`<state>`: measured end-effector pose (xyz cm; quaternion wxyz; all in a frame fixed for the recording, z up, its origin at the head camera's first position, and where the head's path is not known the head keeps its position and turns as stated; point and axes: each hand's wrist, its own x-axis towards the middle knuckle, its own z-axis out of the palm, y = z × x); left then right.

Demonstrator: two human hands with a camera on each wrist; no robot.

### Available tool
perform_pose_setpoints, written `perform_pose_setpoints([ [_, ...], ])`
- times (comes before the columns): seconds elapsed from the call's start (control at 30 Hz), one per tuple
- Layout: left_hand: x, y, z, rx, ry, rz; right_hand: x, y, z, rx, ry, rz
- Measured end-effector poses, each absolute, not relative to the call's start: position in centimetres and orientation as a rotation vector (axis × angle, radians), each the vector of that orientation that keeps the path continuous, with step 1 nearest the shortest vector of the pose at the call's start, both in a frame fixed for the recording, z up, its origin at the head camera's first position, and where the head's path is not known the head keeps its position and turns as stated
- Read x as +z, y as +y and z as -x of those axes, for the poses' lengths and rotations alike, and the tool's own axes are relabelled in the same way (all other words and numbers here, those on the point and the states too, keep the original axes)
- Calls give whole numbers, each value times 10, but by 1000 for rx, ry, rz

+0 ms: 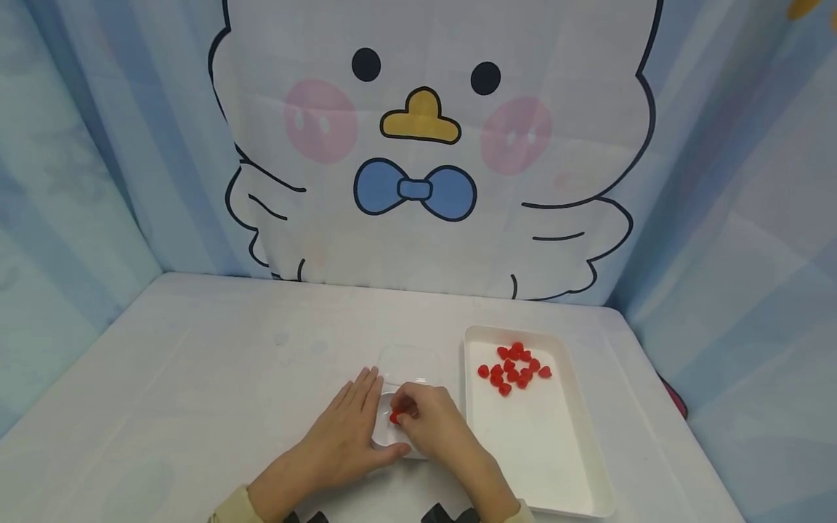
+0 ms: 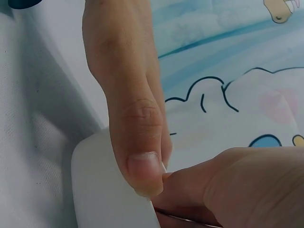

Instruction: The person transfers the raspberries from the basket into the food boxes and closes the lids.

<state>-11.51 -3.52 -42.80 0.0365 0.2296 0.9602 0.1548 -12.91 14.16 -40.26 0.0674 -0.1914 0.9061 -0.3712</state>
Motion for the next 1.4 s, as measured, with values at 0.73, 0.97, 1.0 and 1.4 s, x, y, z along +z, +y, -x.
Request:
perform_pose_setpoints([
  [0.73, -431, -35, 116, 465, 2999, -721, -391, 149, 128, -1090, 2799, 581],
  [0.97, -430, -35, 115, 480, 3007, -726, -387, 159, 130, -1156, 2815, 539],
  [1.0, -430, -34, 115, 484, 3001, -724, -386, 161, 130, -1172, 2810, 525],
  [1.4, -431, -32, 115, 517, 2965, -664, -380, 187, 138, -1281, 2866, 326],
])
